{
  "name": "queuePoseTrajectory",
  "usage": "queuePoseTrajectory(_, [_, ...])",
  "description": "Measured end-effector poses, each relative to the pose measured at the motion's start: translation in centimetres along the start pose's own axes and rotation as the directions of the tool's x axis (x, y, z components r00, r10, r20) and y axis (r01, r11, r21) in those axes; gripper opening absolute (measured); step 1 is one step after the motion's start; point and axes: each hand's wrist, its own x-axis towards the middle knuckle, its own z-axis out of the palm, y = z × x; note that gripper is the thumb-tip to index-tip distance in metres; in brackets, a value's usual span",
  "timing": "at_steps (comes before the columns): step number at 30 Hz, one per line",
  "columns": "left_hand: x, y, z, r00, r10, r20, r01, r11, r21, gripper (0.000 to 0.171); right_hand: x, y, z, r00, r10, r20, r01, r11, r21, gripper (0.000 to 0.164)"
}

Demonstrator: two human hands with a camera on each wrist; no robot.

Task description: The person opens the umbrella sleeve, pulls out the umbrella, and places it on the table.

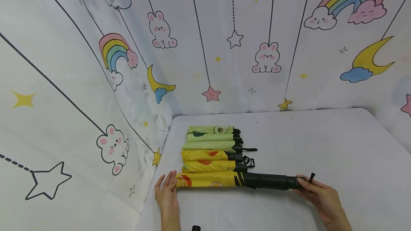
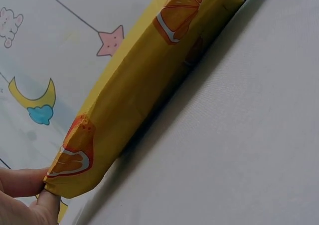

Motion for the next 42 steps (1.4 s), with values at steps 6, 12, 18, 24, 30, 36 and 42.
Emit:
queuePoseTrajectory(6, [0.1,0.0,-0.2,1.0,-0.013,-0.016,0.013,1.0,0.016,0.062,-0.3,-0.2,-0.7,0.999,-0.003,0.032,0.002,1.0,0.017,0.02])
queuePoseTrajectory(12, [0.2,0.1,-0.4,1.0,-0.017,-0.023,0.017,1.0,-0.005,0.061,-0.5,-0.4,-1.5,1.0,0.004,0.031,-0.004,1.0,0.022,0.02])
queuePoseTrajectory(18, [0.1,0.1,-0.3,0.999,-0.013,-0.037,0.014,1.0,0.006,0.059,-0.6,-0.5,-2.4,0.999,0.043,0.007,-0.043,0.999,0.02,0.02])
queuePoseTrajectory(24, [0.1,0.1,-0.2,0.999,-0.003,-0.038,0.003,1.0,0.001,0.057,-0.7,-0.5,-3.1,0.997,0.084,0.003,-0.084,0.996,0.019,0.018])
queuePoseTrajectory(30, [0.1,0.1,-0.1,0.999,-0.011,-0.046,0.01,1.0,-0.004,0.056,-0.9,-0.4,-3.6,0.996,0.094,0.007,-0.095,0.995,0.018,0.019])
queuePoseTrajectory(36, [0.1,0.0,-0.2,0.999,-0.007,-0.051,0.008,1.0,0.007,0.057,-0.9,-0.3,-4.4,0.991,0.132,0.003,-0.132,0.991,-0.012,0.019])
queuePoseTrajectory(42, [0.2,0.0,-0.1,0.998,-0.01,-0.055,0.011,1.0,0.019,0.059,-0.8,0.0,-5.2,0.992,0.124,0.038,-0.122,0.991,-0.052,0.022])
